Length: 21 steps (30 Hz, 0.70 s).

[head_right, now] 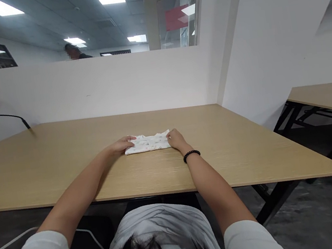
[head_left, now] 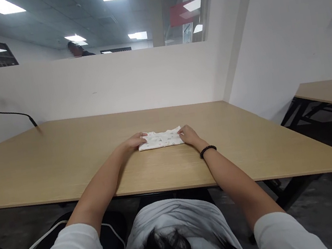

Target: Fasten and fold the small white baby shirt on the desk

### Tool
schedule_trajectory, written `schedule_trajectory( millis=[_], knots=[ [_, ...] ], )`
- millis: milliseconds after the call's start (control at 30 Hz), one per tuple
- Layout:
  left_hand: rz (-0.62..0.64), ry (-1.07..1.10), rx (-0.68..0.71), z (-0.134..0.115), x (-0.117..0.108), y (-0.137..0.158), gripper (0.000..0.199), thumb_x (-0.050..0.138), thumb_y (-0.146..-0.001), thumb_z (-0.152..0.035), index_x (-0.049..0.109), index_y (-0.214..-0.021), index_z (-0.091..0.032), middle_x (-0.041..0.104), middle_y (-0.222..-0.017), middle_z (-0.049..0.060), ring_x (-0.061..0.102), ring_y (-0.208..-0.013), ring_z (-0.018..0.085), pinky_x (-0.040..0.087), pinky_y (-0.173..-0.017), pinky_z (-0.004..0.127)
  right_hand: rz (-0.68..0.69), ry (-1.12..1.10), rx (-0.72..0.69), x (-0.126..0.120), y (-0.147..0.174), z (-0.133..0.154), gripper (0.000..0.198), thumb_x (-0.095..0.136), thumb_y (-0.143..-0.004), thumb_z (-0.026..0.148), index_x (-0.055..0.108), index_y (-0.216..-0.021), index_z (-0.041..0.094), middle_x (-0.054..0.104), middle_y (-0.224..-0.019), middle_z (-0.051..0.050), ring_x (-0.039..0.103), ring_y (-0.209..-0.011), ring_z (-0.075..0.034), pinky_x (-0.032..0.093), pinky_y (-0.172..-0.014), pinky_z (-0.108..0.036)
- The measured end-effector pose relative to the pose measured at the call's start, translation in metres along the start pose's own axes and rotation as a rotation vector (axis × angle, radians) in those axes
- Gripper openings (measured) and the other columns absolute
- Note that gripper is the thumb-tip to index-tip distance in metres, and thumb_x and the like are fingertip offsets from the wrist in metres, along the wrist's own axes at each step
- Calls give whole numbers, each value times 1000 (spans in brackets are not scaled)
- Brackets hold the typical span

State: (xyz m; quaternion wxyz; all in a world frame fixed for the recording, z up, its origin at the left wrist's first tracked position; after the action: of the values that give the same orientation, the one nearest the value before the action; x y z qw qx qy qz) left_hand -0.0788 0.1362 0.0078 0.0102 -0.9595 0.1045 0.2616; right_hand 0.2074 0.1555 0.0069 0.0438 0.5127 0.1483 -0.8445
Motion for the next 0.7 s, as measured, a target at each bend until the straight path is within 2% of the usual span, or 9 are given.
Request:
schedule_trajectory(
  millis=[100,200,333,400,500,600,700],
  knots=[
    [-130,-178,17,-1,0,-3,65,67,-73,-31,46,-131,-13,51,-132,19,48,-127,34,44,-102,38,53,64,0,5,5,4,34,57,-99,36,59,-128,17,46,-143,-12,44,-130,-29,34,-110,-52],
    [-185,-326,25,-1,3,-4,72,65,-78,-42,38,-139,-14,36,-147,22,30,-140,37,29,-113,45,95,106,41,9,11,3,47,50,-101,41,46,-143,20,31,-154,-12,29,-141,-33,24,-114,-58],
    [-144,-465,-9,7,7,-6,77,60,-81,-57,38,-141,-14,31,-151,24,23,-143,41,19,-115,53,139,142,117,12,15,-1,61,34,-104,48,23,-156,20,11,-162,-14,5,-148,-36,9,-113,-67],
    [-125,-512,-29,10,7,-7,78,57,-82,-61,39,-142,-15,29,-152,24,22,-143,42,16,-115,57,161,150,132,12,16,-1,62,29,-104,49,19,-157,19,12,-162,-14,1,-148,-36,6,-112,-68],
    [-124,-561,-48,11,6,-7,79,52,-83,-65,39,-145,-18,25,-155,23,17,-145,43,13,-114,61,180,154,129,11,17,-1,62,26,-103,50,19,-158,21,18,-160,-13,3,-148,-34,5,-112,-68],
    [-167,-592,-35,7,6,-3,84,47,-85,-68,34,-149,-16,8,-159,22,0,-146,44,6,-115,63,171,158,100,7,18,3,65,28,-102,51,14,-159,20,11,-162,-12,-2,-148,-35,4,-111,-70],
    [-184,-614,60,-3,9,1,88,43,-88,-65,20,-155,-12,-9,-160,16,-17,-146,37,-6,-117,57,157,161,32,5,18,11,69,26,-102,53,6,-159,20,-2,-163,-8,-12,-148,-32,-1,-112,-68]
  ],
)
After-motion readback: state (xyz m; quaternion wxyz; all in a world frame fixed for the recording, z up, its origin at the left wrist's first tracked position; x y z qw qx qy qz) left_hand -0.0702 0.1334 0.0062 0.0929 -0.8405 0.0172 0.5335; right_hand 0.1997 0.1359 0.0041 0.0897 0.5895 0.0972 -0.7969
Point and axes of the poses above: each hand's wrist, its own y-axis away from the middle knuckle, its own x-axis out of the palm, z = x × y, the point moved 5 cm from there along -y, towards the middle knuckle
